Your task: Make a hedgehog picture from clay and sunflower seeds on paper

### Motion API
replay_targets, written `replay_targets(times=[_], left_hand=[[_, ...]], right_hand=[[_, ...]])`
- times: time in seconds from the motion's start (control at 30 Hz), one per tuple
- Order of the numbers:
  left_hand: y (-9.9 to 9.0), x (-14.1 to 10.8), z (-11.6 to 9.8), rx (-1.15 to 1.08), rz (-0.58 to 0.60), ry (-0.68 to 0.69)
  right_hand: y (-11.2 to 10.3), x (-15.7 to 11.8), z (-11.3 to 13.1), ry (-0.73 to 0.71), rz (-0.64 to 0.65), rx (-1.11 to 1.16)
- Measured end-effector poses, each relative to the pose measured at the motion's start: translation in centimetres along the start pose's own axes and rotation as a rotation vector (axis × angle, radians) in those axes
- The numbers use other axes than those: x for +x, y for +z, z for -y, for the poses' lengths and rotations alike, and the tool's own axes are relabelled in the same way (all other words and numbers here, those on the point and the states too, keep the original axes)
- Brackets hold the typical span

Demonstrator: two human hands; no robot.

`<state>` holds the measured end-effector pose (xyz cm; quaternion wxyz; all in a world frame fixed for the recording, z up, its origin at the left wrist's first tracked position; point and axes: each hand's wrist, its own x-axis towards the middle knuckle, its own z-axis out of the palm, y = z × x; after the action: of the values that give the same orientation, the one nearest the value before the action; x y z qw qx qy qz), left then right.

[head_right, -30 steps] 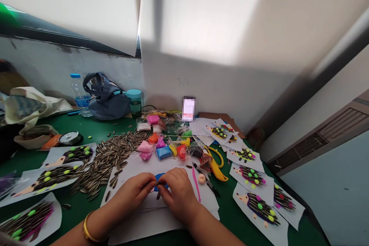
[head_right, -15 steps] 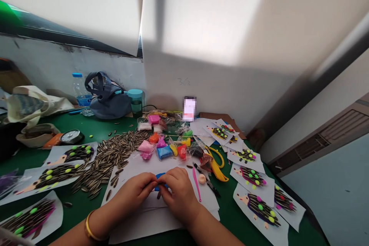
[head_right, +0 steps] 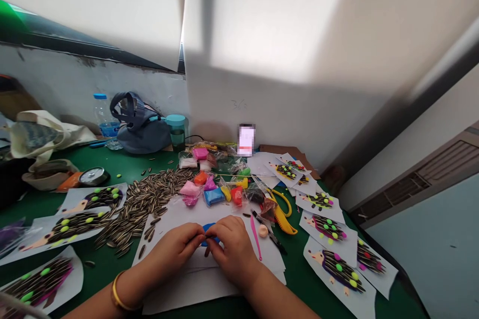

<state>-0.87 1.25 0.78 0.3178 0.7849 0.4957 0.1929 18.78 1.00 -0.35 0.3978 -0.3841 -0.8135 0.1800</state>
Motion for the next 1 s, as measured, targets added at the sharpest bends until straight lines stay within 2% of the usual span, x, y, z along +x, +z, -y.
replay_targets(times=[0.43, 0.57, 0.7, 0.8, 0.9, 1.0], left_hand=[[-0.1, 0.2, 0.3, 0.001, -0.008, 0.042], [-0.9, 0.3, 0.9, 0.033, -0.046, 0.026], [-2.5, 0.8, 2.3, 0.218, -0.095, -0.031], [-3.6, 0.9, 3.0, 0.367, 0.023, -0.072], [-4.0, 0.7, 2.9, 0.423, 0.141, -0.064], [-3.7, 0.5, 2.7, 0.438, 0.178, -0.035]], right_hand=[[-0.1, -0.1, 0.1, 0.031, 0.024, -0.005], [-0.2, 0.0, -0.4, 0.073, 0.004, -0.01], [-0.6, 0.2, -1.2, 0.128, -0.037, -0.024], [-1.1, 0.4, -1.9, 0.185, -0.063, -0.025], [-1.3, 0.4, -2.4, 0.237, -0.058, -0.029], [-1.1, 0.4, -2.8, 0.267, -0.039, -0.023]])
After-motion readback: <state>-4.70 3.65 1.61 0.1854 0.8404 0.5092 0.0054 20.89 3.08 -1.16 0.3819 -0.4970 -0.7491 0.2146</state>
